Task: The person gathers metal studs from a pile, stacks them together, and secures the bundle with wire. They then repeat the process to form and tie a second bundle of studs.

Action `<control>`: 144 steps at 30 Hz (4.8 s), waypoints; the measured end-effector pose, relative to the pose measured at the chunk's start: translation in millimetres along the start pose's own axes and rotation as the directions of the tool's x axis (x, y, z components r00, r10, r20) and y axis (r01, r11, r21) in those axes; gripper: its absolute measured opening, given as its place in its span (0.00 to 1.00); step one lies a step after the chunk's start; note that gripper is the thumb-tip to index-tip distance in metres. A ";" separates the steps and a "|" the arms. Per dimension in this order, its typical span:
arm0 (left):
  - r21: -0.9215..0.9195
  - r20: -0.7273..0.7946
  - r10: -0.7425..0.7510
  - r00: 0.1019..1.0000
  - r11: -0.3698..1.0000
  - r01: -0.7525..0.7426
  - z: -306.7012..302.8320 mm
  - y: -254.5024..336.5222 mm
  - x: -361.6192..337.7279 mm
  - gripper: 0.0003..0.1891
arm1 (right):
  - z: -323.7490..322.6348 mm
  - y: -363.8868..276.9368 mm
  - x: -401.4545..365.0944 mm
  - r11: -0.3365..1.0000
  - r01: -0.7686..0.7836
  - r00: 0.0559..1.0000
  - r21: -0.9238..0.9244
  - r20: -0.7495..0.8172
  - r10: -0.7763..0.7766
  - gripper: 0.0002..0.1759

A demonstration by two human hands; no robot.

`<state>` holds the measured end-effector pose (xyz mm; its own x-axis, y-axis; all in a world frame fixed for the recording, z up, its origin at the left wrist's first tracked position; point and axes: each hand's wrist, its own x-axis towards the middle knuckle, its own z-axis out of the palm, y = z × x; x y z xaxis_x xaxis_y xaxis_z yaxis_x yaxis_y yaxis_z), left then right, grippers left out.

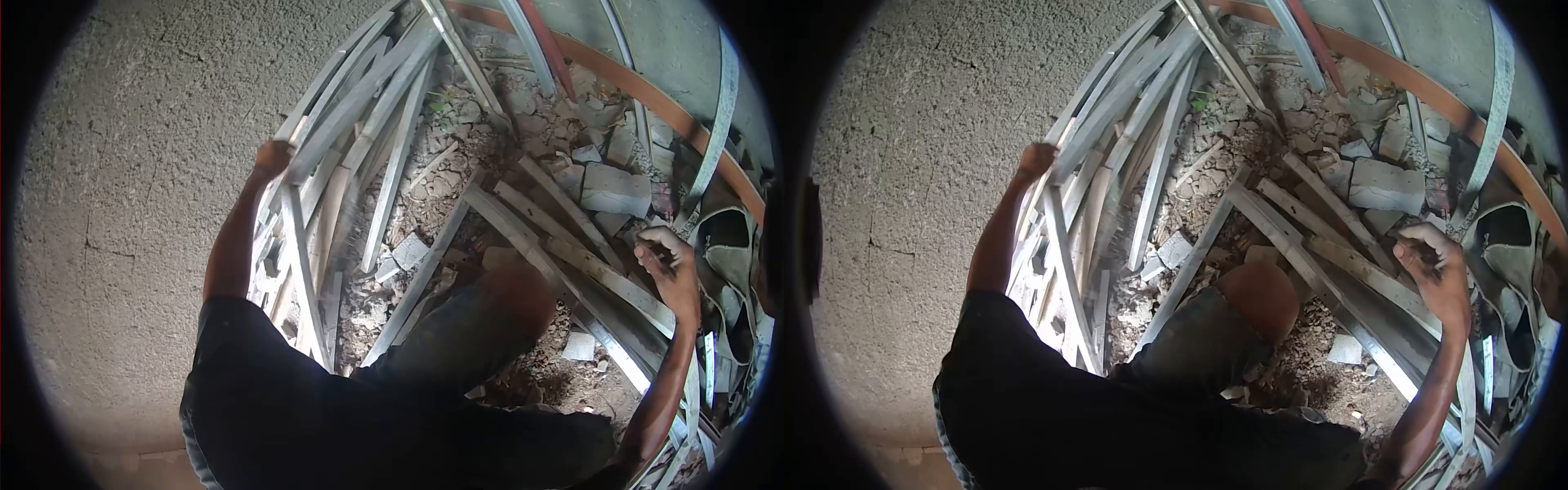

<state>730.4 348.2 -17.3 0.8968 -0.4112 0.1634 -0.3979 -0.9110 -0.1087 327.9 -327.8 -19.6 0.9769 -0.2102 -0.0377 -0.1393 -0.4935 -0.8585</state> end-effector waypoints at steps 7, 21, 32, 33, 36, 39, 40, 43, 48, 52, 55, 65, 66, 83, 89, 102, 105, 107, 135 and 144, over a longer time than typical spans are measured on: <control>-0.049 0.210 -0.432 0.877 0.891 0.450 -4.8 -13.5 -77.0 0.20 | -3.1 28.4 -9.2 0.992 -0.124 0.992 -0.021 -0.042 0.123 0.12; -0.040 -0.105 -0.462 0.881 0.887 0.460 -19.6 -34.9 -102.2 0.20 | -21.4 45.3 -35.1 0.977 -0.200 0.974 0.078 -0.091 0.206 0.11; -0.174 -0.668 -0.423 0.612 0.889 0.425 -112.3 -6.8 -216.8 0.18 | -12.3 48.5 -7.2 0.990 0.027 0.995 0.136 -0.101 -0.013 0.12; -0.529 -0.623 -0.557 0.550 0.817 0.228 -126.7 35.3 -199.9 0.18 | -16.2 38.8 -5.5 0.999 -0.003 0.997 0.043 -0.075 0.006 0.12; -0.526 -0.639 -0.467 0.611 0.845 0.095 -148.7 87.9 -140.2 0.22 | -26.7 24.6 -15.2 0.991 0.134 0.963 -0.013 -0.235 -0.133 0.13; -0.571 -0.542 -0.136 0.830 0.783 -0.245 -164.0 215.3 -68.0 0.18 | -47.5 3.2 -49.0 0.957 0.165 0.876 0.240 -0.482 -0.031 0.21; -0.619 -0.482 -0.058 0.874 0.729 -0.293 -158.9 256.2 -48.1 0.17 | -56.4 0.8 -65.2 0.920 0.315 0.830 0.236 -0.538 -0.146 0.29; -0.358 -0.464 0.512 0.723 0.638 -0.681 -142.1 374.0 -6.9 0.14 | -59.3 -10.4 -120.2 0.842 0.483 0.708 0.239 -0.673 -0.215 0.55; -0.332 -0.434 0.862 0.263 0.119 -0.936 -83.4 562.2 -2.8 0.14 | -34.1 4.7 -205.3 0.851 0.181 0.529 0.492 -0.779 0.338 0.39; -0.630 -0.235 0.924 0.302 0.092 -0.771 -38.0 630.8 -38.4 0.14 | -34.4 50.5 -256.5 0.741 -0.099 0.327 0.665 -0.681 0.655 0.34; -0.635 -0.152 0.968 0.202 0.061 -0.770 -2.2 639.2 -50.6 0.16 | -36.8 87.5 -284.2 0.674 -0.372 0.361 0.638 -0.569 0.738 0.36; -0.549 -0.108 0.958 0.264 0.164 -0.820 64.5 589.1 -54.4 0.30 | -56.2 138.7 -280.5 0.547 -0.687 0.687 -0.479 -0.673 0.275 0.25; -0.570 -0.165 0.922 0.351 0.201 -0.796 60.2 575.9 -49.4 0.33 | -58.3 141.1 -279.5 0.392 -0.787 0.613 -0.476 -0.673 0.414 0.30; -0.262 0.415 -0.293 0.861 0.868 0.422 20.2 -90.2 58.4 0.16 | -66.6 127.5 -150.4 0.910 -0.366 0.730 -0.195 -0.666 0.151 0.16; -0.021 0.457 -0.330 0.826 0.924 0.381 62.4 -62.9 7.7 0.31 | -36.1 77.5 -104.3 0.944 -0.147 0.825 -0.295 -0.564 -0.047 0.13; -0.426 0.364 -0.488 0.793 0.670 0.608 115.5 -76.5 -7.5 0.51 | -32.7 53.1 -101.0 0.940 -0.124 0.844 -0.317 -0.532 -0.069 0.10; -0.130 0.195 -0.562 0.804 0.798 0.589 53.3 -33.1 -21.2 0.44 | -35.3 43.4 -104.8 0.935 -0.136 0.847 -0.326 -0.529 -0.061 0.09; -0.324 0.238 -0.468 0.851 0.788 0.524 10.8 -17.8 -33.7 0.36 | -44.3 55.5 -111.0 0.938 -0.185 0.851 -0.293 -0.524 0.004 0.09; -0.691 -0.368 0.645 0.670 0.292 -0.661 -119.2 542.5 -2.5 0.20 | -95.2 -3.5 -273.3 0.993 0.000 0.180 -0.118 -0.977 -0.117 0.33; -0.684 0.033 0.913 0.407 0.318 -0.657 15.5 600.7 -47.6 0.28 | -91.5 52.7 -339.6 0.283 -0.718 0.652 -0.636 -0.757 -0.050 0.34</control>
<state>451.7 -178.9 -105.6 0.0085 -0.9979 -0.0646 -0.8479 -0.0414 0.5285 -26.0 -359.7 -5.2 0.5210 -0.7512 0.4053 -0.8435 -0.5257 0.1098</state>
